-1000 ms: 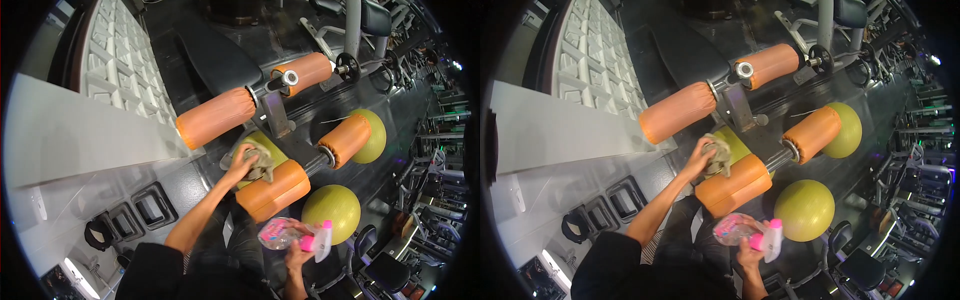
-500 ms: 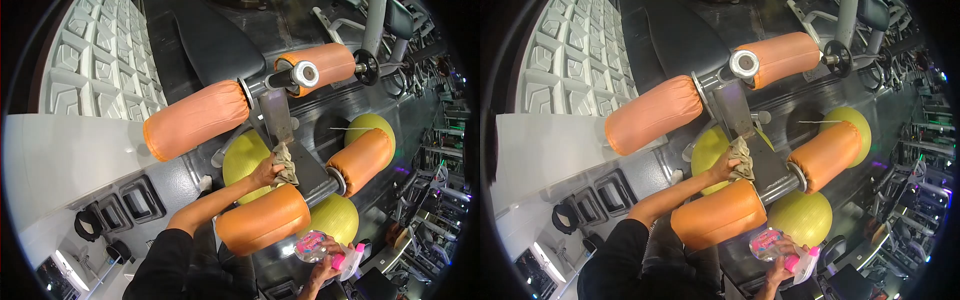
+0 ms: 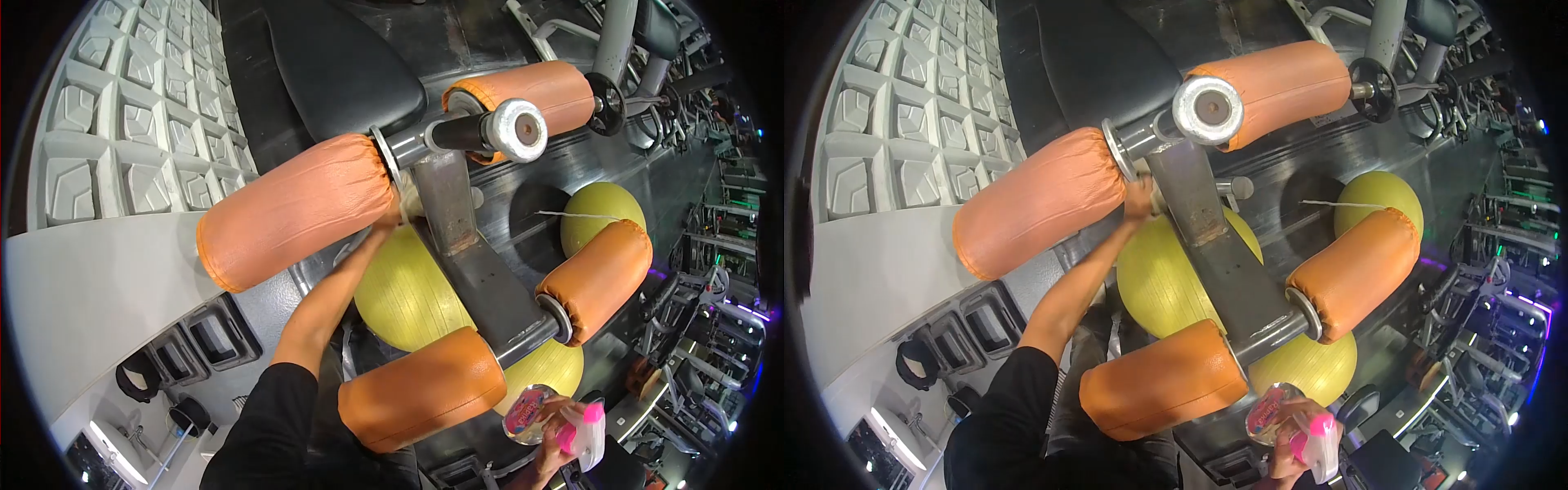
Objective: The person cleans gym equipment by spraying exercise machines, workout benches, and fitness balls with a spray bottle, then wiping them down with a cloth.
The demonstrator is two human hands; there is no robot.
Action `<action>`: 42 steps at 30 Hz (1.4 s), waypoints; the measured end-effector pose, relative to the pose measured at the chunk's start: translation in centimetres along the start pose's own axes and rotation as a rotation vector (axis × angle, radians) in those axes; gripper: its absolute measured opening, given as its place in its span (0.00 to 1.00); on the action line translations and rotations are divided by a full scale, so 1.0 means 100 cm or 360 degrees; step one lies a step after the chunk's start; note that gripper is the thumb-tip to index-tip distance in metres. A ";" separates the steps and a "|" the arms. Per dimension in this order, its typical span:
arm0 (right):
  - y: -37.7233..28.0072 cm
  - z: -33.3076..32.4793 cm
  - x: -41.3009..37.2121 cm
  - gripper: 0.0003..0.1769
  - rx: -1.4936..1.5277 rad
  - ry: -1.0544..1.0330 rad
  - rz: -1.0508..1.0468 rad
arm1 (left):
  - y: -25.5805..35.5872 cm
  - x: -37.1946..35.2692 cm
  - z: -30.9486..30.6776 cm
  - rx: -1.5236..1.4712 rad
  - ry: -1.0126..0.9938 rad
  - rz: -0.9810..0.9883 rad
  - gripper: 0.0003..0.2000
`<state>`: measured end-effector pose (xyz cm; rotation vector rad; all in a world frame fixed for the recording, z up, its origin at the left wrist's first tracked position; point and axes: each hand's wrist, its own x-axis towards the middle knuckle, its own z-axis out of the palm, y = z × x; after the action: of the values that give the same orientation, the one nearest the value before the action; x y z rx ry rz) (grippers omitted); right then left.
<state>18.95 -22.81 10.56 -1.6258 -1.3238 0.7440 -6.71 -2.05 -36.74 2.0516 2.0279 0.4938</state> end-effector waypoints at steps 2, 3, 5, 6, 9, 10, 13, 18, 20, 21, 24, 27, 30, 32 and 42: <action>0.007 -0.024 -0.002 0.34 -0.0624 -0.0077 0.0063 | 0.047 0.047 -0.109 -0.1038 0.0006 -0.0663 0.20; -0.013 -0.017 0.016 0.35 -0.0533 -0.0248 0.0138 | 0.052 0.043 -0.104 -0.1048 0.0000 -0.0665 0.20; -0.044 -0.002 0.052 0.36 -0.0461 -0.0433 0.0264 | 0.061 0.028 -0.096 -0.1373 0.0586 0.0362 0.18; -0.048 0.003 0.062 0.36 -0.0478 -0.0445 0.0316 | 0.069 0.018 -0.097 -0.1373 0.0593 0.0357 0.18; -0.051 0.027 0.082 0.29 -0.0373 -0.0188 0.0105 | 0.108 -0.019 -0.134 -0.2262 -0.0121 -0.1084 0.15; -0.049 0.029 0.086 0.31 -0.0301 -0.0194 0.0165 | 0.120 -0.026 -0.154 -0.1903 -0.0129 -0.1035 0.14; -0.056 0.055 0.096 0.33 -0.0118 -0.0131 0.0102 | 0.126 -0.042 -0.169 -0.1656 -0.0119 -0.0938 0.13; -0.060 0.069 0.101 0.26 0.0187 -0.0248 0.0078 | 0.138 -0.072 -0.175 -0.1910 -0.0251 -0.0961 0.14; -0.054 0.066 0.098 0.25 0.0189 -0.0258 0.0060 | 0.144 -0.072 -0.210 -0.1911 -0.0602 -0.1073 0.16; -0.052 0.062 0.096 0.24 0.0191 -0.0272 0.0039 | 0.144 -0.073 -0.219 -0.1866 -0.0758 -0.0955 0.20; -0.051 0.050 0.089 0.24 0.0137 -0.0251 0.0067 | 0.146 -0.056 -0.260 -0.1850 -0.1169 -0.0872 0.30; -0.050 0.040 0.075 0.28 0.0081 -0.0174 0.0068 | 0.149 -0.054 -0.266 -0.1643 -0.1220 -0.0095 0.27; -0.057 0.029 0.062 0.28 0.0114 -0.0163 0.0166 | 0.155 -0.025 -0.312 -0.1583 -0.1647 -0.0091 0.26; -0.057 0.019 0.048 0.27 0.0094 -0.0062 0.0175 | 0.169 -0.015 -0.335 -0.1525 -0.1589 0.0020 0.23; -0.038 -0.045 -0.049 0.16 0.0313 0.0313 0.0387 | 0.272 -0.011 -0.320 -0.0644 -0.0558 0.1433 0.18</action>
<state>19.97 -28.58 15.54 -1.6691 -0.8956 0.8082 6.23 -6.48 2.96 2.4432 0.6639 0.5596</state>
